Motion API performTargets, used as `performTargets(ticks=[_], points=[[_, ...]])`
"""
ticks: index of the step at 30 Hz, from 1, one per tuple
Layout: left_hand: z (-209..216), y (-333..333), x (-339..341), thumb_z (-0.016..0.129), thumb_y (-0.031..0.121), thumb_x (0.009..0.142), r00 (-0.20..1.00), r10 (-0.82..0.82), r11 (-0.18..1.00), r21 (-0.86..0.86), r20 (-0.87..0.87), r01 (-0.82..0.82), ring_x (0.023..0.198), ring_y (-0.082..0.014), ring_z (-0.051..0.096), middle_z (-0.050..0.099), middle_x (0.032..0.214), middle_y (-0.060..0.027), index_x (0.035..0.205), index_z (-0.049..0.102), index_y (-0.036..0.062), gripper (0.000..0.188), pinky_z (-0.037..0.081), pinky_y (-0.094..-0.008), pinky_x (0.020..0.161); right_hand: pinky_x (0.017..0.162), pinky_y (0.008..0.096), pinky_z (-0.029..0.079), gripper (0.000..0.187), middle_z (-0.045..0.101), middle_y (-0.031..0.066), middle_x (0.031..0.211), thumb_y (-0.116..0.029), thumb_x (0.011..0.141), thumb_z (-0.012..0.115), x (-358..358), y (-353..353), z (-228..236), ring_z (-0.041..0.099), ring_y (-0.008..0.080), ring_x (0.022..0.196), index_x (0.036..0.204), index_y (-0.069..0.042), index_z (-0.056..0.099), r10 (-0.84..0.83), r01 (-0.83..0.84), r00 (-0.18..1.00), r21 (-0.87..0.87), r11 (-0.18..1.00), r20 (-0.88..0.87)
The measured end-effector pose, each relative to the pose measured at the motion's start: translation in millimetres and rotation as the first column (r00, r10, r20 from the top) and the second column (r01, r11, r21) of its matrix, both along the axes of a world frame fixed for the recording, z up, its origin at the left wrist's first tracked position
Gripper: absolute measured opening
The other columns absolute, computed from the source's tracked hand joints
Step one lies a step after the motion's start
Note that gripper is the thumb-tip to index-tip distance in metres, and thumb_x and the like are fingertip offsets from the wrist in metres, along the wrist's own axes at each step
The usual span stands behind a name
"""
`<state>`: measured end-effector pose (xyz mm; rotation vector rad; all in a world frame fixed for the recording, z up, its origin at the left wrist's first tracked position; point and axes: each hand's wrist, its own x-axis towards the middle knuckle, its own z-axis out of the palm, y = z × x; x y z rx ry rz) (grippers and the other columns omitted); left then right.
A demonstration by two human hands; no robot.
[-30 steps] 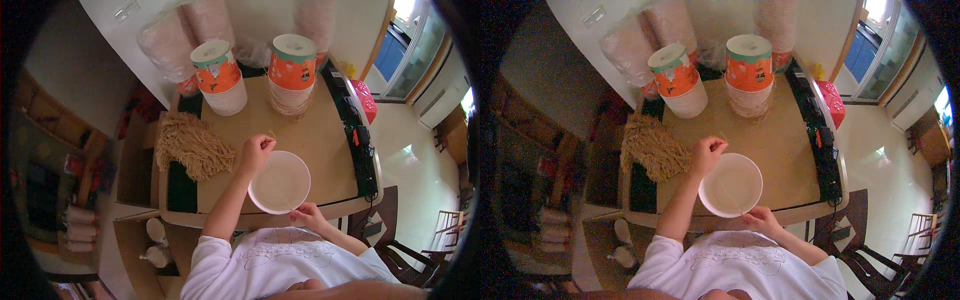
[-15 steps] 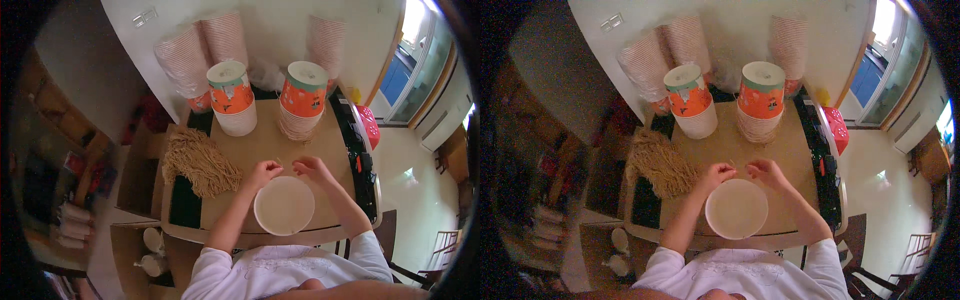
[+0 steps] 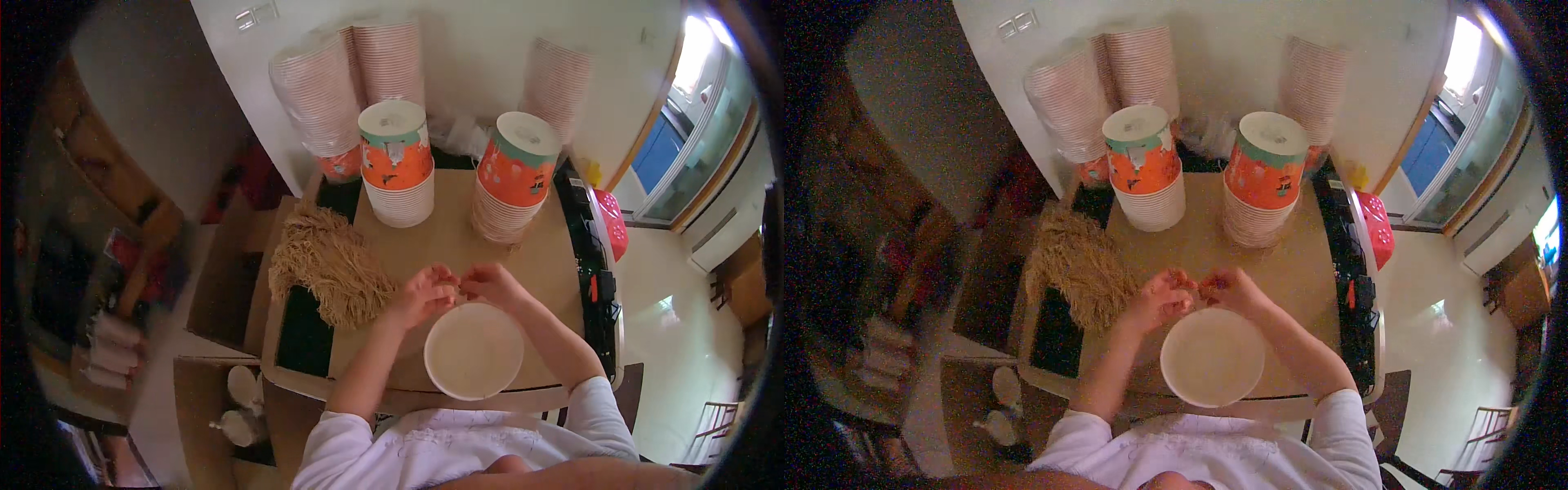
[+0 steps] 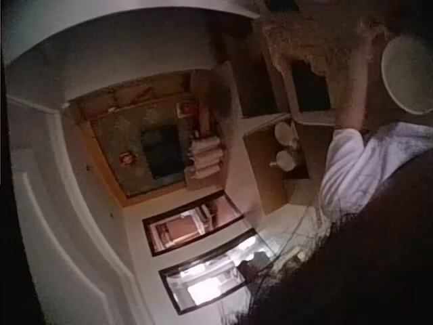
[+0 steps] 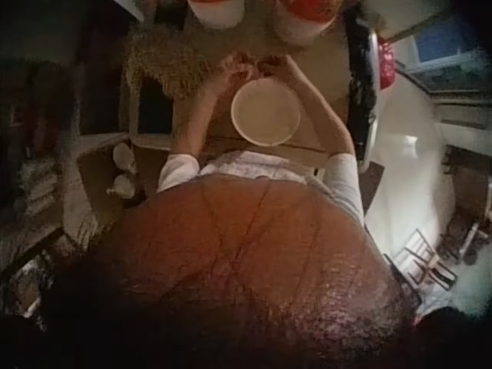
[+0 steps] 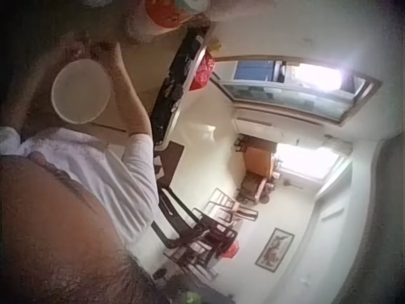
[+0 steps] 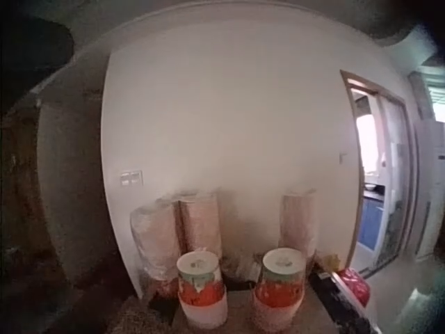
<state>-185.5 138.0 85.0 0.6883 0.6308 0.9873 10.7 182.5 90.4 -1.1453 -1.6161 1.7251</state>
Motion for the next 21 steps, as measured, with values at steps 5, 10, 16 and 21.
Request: performTargets(ticks=[5,10,16,21], points=[[21.9,-6.7,7.6,0.050,-0.005,0.080,0.998,0.044,0.966,0.257,-0.046,-0.031,0.094,-0.0168,0.057,0.053,0.109,-0.0097,0.105,0.047,0.0046,0.027,0.046,-0.0300,0.087,0.059,0.0219,0.046,0.005,0.061,0.0023,0.074,-0.006,0.081,0.061,1.6,2.6,-3.9,0.057,0.0085,0.067,0.081,-0.002,0.058,0.058,-0.084,0.987,0.176,0.981,0.148],[-11.7,-1.1,6.9,0.053,0.003,0.083,0.824,0.376,0.853,0.506,-0.424,-0.129,0.083,-0.0135,0.058,0.058,0.099,-0.0073,0.099,0.052,0.0029,0.017,0.047,-0.0269,0.076,0.057,0.0207,0.045,0.003,0.061,0.0015,0.073,-0.004,0.079,0.060,0.0,1.5,-7.5,0.055,0.0068,0.065,0.082,-0.003,0.060,0.048,-0.047,0.997,0.030,0.998,-0.055],[-8.6,0.6,10.5,0.061,0.010,0.080,0.574,0.521,0.801,0.594,-0.632,-0.074,0.066,-0.0110,0.056,0.061,0.076,-0.0048,0.085,0.057,0.0028,0.010,0.046,-0.0267,0.061,0.056,0.0216,0.045,0.006,0.060,0.0012,0.071,-0.006,0.080,0.061,-0.5,0.0,-3.0,0.054,0.0075,0.063,0.082,-0.001,0.061,-0.036,0.013,0.991,0.169,0.986,0.130],[-9.0,-4.4,8.9,0.062,0.012,0.080,0.554,0.530,0.753,0.657,-0.642,0.041,0.061,-0.0126,0.056,0.061,0.072,-0.0046,0.082,0.057,0.0025,0.011,0.046,-0.0278,0.058,0.058,0.0225,0.045,0.007,0.060,0.0011,0.071,-0.007,0.080,0.061,-2.9,3.1,-10.6,0.053,0.0078,0.063,0.083,-0.001,0.062,-0.050,0.045,0.998,0.152,0.987,0.028]])
